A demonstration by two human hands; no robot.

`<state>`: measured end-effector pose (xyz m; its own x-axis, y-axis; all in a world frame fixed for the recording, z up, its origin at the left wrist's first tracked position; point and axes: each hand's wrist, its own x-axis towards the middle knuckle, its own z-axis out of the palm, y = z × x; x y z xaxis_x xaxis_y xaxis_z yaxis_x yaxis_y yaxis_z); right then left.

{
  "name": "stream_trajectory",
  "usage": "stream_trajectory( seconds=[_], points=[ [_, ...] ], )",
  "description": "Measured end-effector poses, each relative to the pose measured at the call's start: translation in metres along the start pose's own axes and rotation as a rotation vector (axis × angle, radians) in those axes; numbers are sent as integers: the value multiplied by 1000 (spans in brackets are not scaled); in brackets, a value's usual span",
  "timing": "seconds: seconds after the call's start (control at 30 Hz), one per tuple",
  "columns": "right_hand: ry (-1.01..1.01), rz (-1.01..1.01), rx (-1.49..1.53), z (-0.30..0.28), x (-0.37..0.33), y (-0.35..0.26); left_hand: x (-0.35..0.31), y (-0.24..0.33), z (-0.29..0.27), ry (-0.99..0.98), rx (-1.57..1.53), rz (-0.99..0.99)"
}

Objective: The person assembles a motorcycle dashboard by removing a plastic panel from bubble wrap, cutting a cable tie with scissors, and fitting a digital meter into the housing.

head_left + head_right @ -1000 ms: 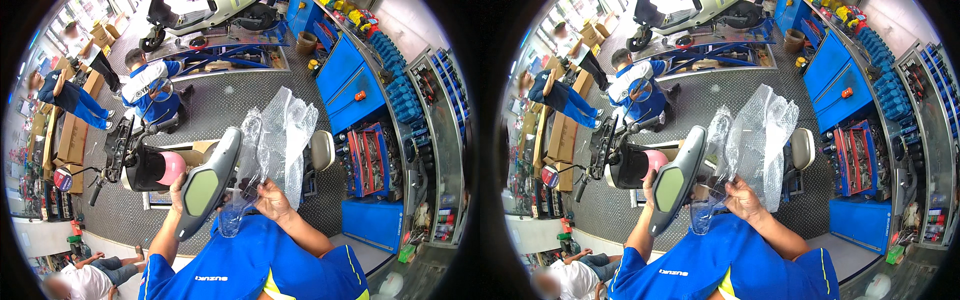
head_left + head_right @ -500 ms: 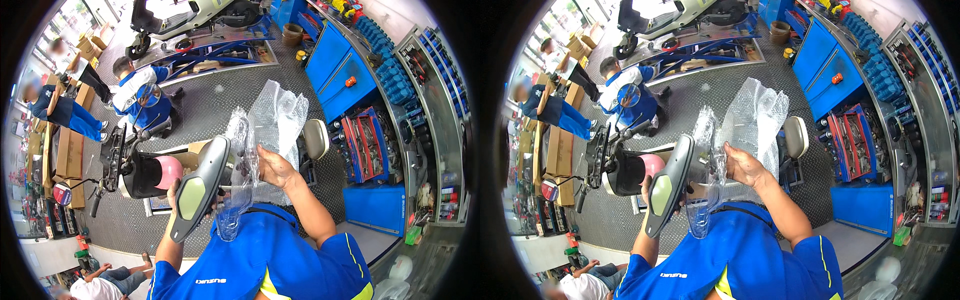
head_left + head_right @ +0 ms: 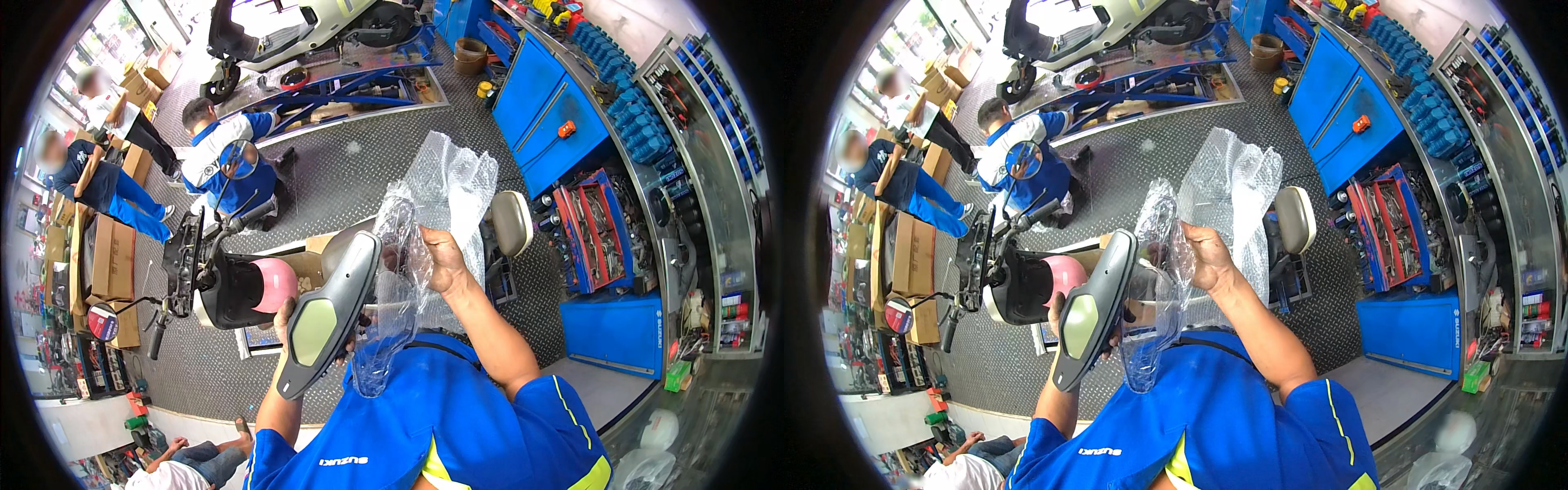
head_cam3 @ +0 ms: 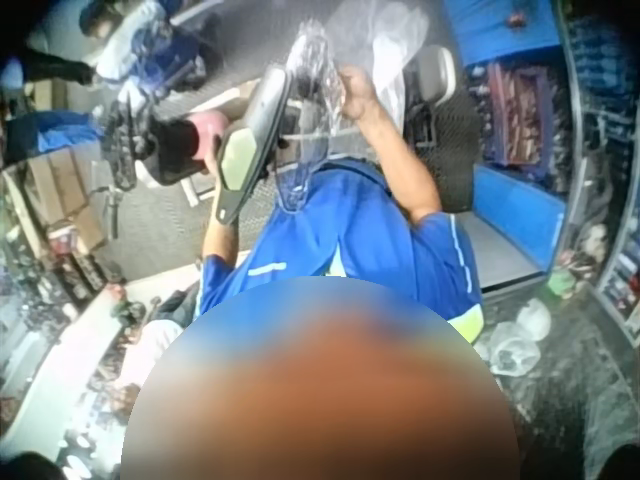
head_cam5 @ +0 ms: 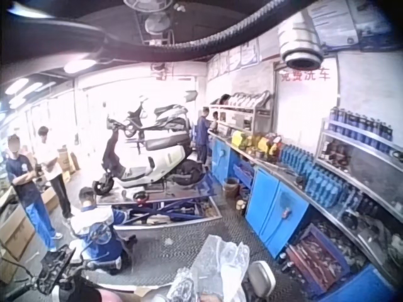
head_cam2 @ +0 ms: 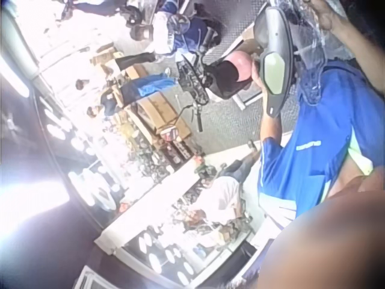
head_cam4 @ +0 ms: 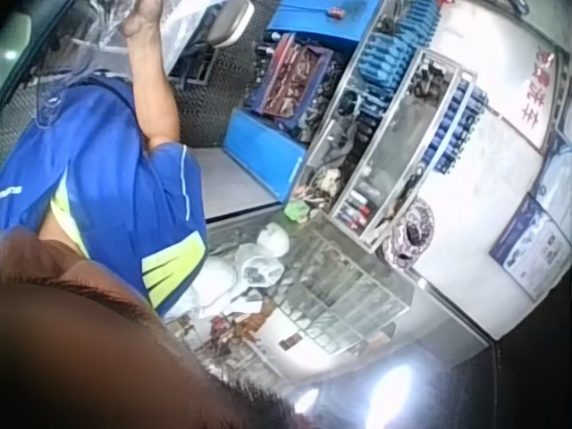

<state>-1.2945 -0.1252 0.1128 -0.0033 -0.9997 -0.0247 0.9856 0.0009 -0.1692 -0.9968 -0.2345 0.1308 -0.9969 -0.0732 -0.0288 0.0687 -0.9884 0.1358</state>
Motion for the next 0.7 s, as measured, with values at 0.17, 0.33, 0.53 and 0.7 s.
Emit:
stream_trajectory(
  seconds=[0.17,0.33,0.53,0.7],
  points=[
    [190,-165,143,-5,0,-20,-5,-1,4,65,12,1],
    [236,-251,-122,33,-5,-41,-18,3,1,157,66,36],
    [-38,-241,-260,52,-12,-33,-6,-10,37,412,186,114],
    [-127,-21,-587,86,-29,1,-20,-6,7,262,154,114]
  ],
)
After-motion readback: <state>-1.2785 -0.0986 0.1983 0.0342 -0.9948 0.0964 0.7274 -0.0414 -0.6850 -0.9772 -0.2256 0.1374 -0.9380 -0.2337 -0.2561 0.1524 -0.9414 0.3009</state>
